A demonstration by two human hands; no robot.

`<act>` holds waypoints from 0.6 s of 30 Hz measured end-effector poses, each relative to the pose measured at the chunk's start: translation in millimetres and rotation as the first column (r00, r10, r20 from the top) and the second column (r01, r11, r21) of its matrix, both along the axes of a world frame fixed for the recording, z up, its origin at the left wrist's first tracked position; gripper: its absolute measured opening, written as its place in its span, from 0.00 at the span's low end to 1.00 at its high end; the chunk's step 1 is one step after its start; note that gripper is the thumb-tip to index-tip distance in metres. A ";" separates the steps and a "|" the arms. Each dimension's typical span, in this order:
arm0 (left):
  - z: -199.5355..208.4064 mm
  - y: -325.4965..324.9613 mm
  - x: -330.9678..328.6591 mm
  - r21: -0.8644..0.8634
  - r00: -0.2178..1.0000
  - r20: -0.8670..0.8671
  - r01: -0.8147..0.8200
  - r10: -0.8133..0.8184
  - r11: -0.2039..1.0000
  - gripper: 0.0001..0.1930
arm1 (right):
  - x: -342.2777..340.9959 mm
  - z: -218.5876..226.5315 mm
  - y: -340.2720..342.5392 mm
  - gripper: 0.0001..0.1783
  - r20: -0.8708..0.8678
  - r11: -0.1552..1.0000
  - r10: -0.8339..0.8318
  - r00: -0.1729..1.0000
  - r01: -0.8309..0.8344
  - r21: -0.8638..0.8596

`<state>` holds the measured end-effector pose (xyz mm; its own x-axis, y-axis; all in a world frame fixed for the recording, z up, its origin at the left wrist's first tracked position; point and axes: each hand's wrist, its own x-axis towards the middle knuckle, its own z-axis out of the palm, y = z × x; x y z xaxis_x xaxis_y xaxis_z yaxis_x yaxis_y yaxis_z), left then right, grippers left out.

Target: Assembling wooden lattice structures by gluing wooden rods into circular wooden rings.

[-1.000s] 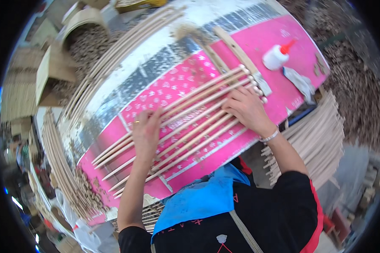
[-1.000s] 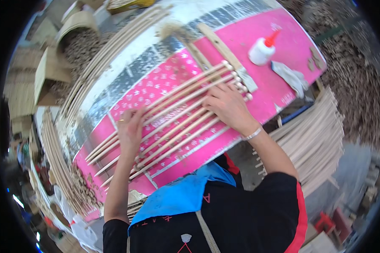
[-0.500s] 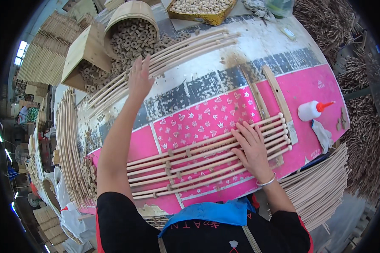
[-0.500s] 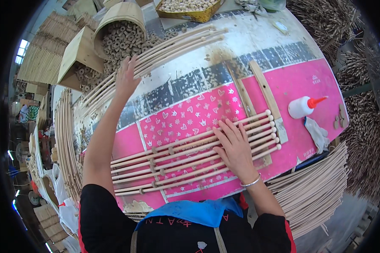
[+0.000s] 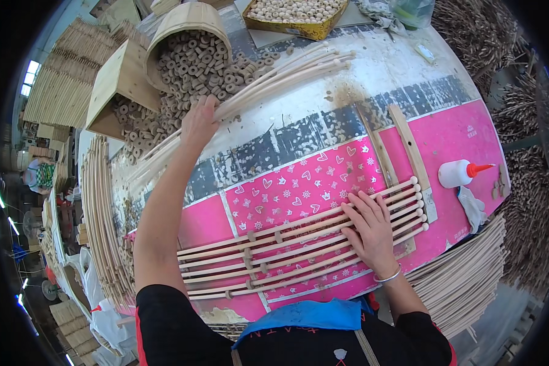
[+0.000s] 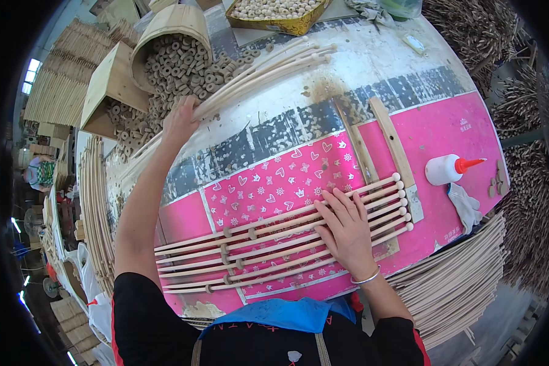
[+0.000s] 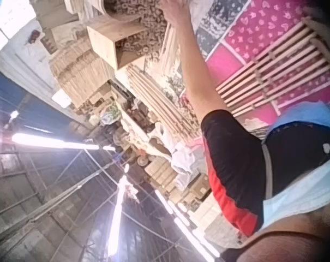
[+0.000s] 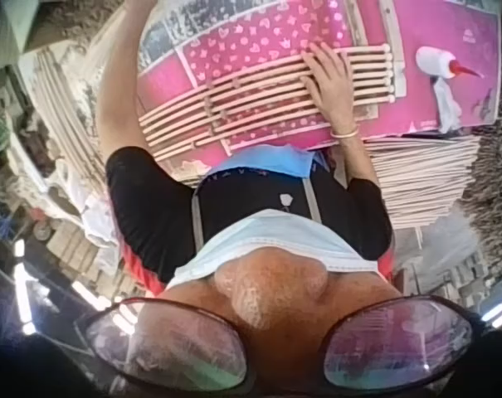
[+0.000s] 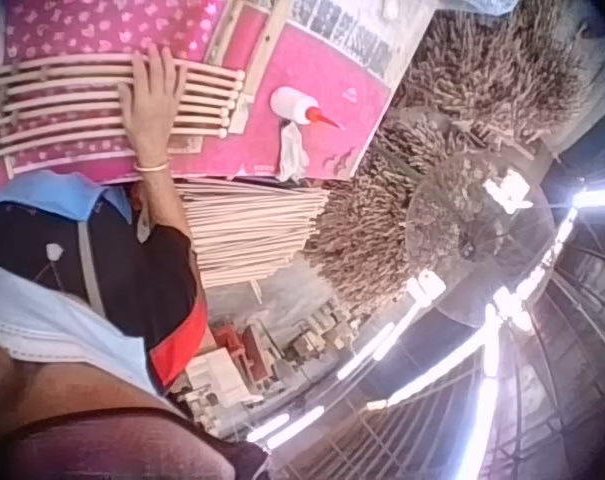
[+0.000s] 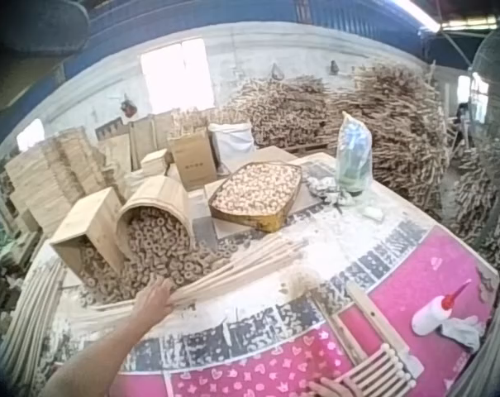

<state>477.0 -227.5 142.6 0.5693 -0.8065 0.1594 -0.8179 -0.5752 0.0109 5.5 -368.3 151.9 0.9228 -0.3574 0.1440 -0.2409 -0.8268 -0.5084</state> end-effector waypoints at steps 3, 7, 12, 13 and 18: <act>1.3 -7.8 -8.2 0.029 0.999 0.004 0.040 -0.040 0.999 0.25 | -2.9 -0.4 -2.1 0.27 -0.008 0.999 -0.007 1.000 0.007 -0.031; -0.3 -5.7 -5.9 -0.037 0.995 0.053 0.086 -0.084 0.996 0.28 | -1.2 -1.6 -0.2 0.27 0.005 0.999 0.002 1.000 -0.002 -0.038; -6.6 -14.1 -23.6 0.057 0.997 0.067 -0.030 0.026 0.998 0.32 | -3.6 -1.1 -1.5 0.27 0.013 0.999 -0.017 1.000 0.018 -0.045; -7.7 -15.3 -25.6 0.032 0.991 0.137 0.007 -0.011 0.999 0.31 | -4.8 -1.0 -1.6 0.26 0.017 0.999 -0.020 1.000 0.021 -0.043; -14.1 -5.7 -28.8 -0.037 0.981 0.193 -0.005 0.012 0.999 0.21 | -4.6 -1.1 2.0 0.25 0.037 0.999 -0.017 0.999 0.019 -0.045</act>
<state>448.1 -233.2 128.6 0.5316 -0.7936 0.2959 -0.8018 -0.5841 -0.1261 0.9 -366.3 150.8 0.9103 -0.3661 0.1935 -0.2379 -0.8449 -0.4791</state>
